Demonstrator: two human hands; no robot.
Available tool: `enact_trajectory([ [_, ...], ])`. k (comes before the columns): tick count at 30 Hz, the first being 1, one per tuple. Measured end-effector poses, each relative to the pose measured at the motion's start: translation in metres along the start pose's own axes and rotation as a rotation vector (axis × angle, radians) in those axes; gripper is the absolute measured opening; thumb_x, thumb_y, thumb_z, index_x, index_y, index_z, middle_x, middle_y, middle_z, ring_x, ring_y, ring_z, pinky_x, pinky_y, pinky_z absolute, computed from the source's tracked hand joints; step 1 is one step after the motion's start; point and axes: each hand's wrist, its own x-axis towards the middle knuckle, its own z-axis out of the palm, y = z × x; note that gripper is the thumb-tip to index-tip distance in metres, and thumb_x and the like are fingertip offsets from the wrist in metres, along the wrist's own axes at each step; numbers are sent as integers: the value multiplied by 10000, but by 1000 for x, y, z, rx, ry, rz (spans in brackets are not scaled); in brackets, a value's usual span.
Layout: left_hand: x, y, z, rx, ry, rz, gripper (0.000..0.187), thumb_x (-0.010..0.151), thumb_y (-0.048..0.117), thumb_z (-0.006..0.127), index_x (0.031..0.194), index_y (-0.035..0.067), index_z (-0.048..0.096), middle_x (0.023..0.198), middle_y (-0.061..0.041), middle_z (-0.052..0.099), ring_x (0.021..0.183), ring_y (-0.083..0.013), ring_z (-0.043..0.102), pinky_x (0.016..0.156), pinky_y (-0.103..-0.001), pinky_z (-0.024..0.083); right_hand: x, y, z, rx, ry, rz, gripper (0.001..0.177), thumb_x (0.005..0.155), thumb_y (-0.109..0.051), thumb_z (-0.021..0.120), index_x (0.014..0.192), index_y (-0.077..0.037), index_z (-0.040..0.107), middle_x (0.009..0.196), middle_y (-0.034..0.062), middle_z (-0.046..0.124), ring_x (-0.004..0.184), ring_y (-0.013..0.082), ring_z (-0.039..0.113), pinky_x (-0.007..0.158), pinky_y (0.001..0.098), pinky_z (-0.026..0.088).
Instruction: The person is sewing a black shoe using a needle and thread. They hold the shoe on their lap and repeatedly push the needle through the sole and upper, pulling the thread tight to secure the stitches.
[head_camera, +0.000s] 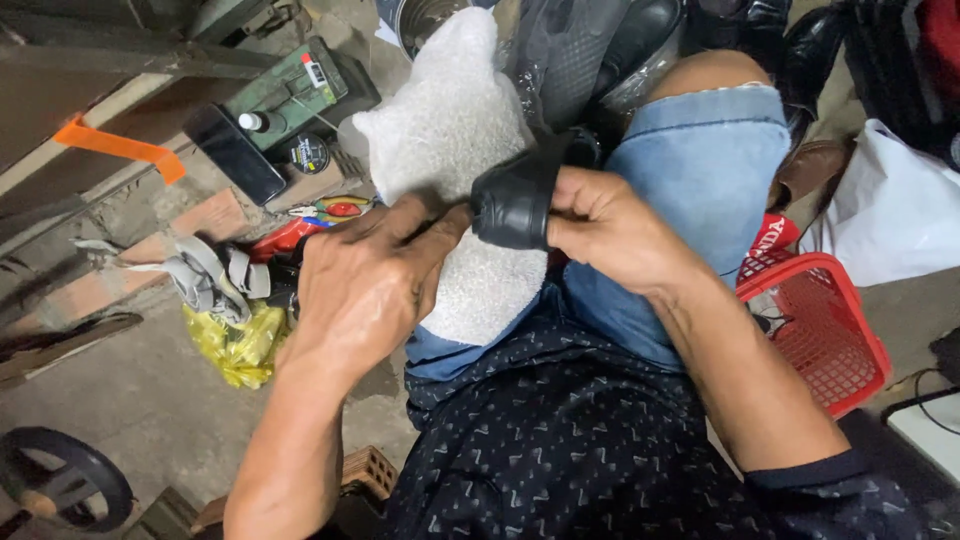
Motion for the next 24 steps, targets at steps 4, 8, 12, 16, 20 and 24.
enact_trajectory([
  [4, 15, 4, 14, 52, 210, 33, 202, 1045, 111, 642, 1228, 131, 727, 1066, -53, 686, 786, -239, 697, 493, -375, 513, 2, 18, -11, 65, 123, 90, 129, 975, -6, 636, 1037, -69, 730, 616, -13, 522, 507, 67, 410, 455, 238, 347],
  [8, 20, 4, 15, 111, 149, -3, 317, 959, 26, 619, 1258, 89, 700, 1124, -105, 706, 810, -320, 687, 593, -452, 544, -14, 10, -9, -318, 255, -184, 130, 986, -21, 560, 890, -104, 593, 821, -43, 583, 781, 60, 508, 680, 222, 414],
  [12, 30, 14, 4, 182, 48, -9, 262, 948, -57, 683, 1204, 1, 688, 1122, -243, 735, 781, -355, 728, 591, -449, 614, -30, -9, -5, -762, 373, -367, 128, 1032, -106, 581, 1106, -66, 678, 931, 58, 644, 822, 212, 643, 698, 376, 540],
  [16, 37, 11, 5, 220, 44, 82, 100, 1035, 154, 589, 1059, 69, 638, 944, -122, 678, 734, -283, 660, 537, -396, 525, -31, -4, -11, -804, 328, -464, 87, 1019, -54, 561, 976, -15, 626, 845, 90, 592, 753, 252, 579, 656, 402, 482],
  [20, 30, 1, 10, 302, 7, -33, 590, 1079, 619, 330, 1058, 163, 702, 538, 67, 535, 328, -117, 461, 257, -300, 338, -27, -6, -13, -760, 283, -514, 91, 1004, -5, 572, 935, 14, 628, 833, 104, 617, 737, 242, 581, 632, 390, 497],
  [24, 0, -33, 10, 432, 82, -53, 703, 981, 836, 336, 874, 243, 697, 435, 104, 329, 298, -92, 280, 307, -275, 232, -34, -8, -14, -671, 368, -518, 143, 992, -5, 643, 1098, 54, 718, 964, 156, 714, 735, 224, 678, 627, 326, 624],
])
